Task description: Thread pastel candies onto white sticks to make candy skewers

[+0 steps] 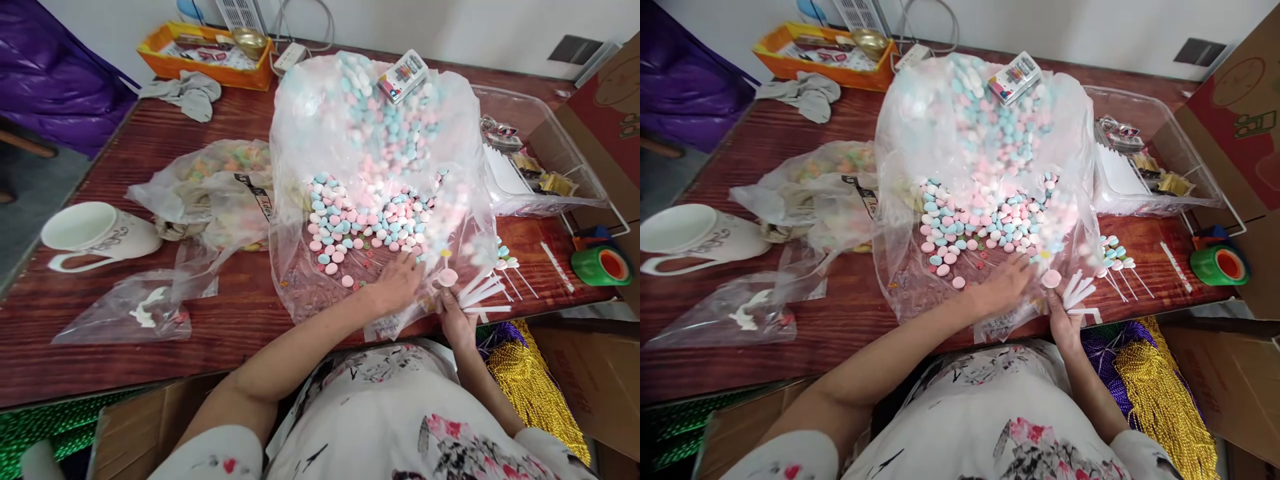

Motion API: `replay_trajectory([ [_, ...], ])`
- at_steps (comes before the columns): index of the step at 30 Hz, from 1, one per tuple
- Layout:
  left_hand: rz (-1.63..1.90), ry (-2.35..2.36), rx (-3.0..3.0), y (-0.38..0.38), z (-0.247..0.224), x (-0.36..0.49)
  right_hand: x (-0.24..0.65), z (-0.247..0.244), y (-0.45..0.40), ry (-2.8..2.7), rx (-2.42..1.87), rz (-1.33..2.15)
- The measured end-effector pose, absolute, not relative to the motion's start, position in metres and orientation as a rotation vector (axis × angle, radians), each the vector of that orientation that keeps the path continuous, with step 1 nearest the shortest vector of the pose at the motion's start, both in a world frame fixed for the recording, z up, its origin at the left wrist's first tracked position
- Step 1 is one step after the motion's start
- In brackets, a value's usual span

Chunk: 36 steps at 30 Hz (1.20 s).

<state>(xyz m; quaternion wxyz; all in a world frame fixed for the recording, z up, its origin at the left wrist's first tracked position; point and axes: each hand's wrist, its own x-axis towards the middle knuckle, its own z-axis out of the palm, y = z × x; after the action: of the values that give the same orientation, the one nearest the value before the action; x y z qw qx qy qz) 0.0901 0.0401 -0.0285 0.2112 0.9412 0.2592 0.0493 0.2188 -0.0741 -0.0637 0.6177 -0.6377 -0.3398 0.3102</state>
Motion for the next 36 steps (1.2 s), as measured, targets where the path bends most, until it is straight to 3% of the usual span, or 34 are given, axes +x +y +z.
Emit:
replay_trajectory([
  [8,0.115,0.685,2.686,0.003,-0.063,0.125,0.247,-0.056,-0.081,-0.537,-1.429,0.681],
  [15,0.133,0.649,2.593,0.001,-0.050,0.085,0.238,-0.064,-0.069,-0.689,-1.427,0.713],
  [21,0.371,0.780,2.558,0.024,-0.041,0.035,0.227,-0.064,-0.060,-0.778,-1.378,0.785],
  [29,0.228,1.087,2.588,0.042,-0.042,-0.024,0.218,-0.063,-0.055,-0.884,-1.410,0.927],
  [36,0.396,1.182,2.696,0.073,-0.027,-0.017,0.211,-0.064,-0.056,-0.937,-1.424,0.941],
])
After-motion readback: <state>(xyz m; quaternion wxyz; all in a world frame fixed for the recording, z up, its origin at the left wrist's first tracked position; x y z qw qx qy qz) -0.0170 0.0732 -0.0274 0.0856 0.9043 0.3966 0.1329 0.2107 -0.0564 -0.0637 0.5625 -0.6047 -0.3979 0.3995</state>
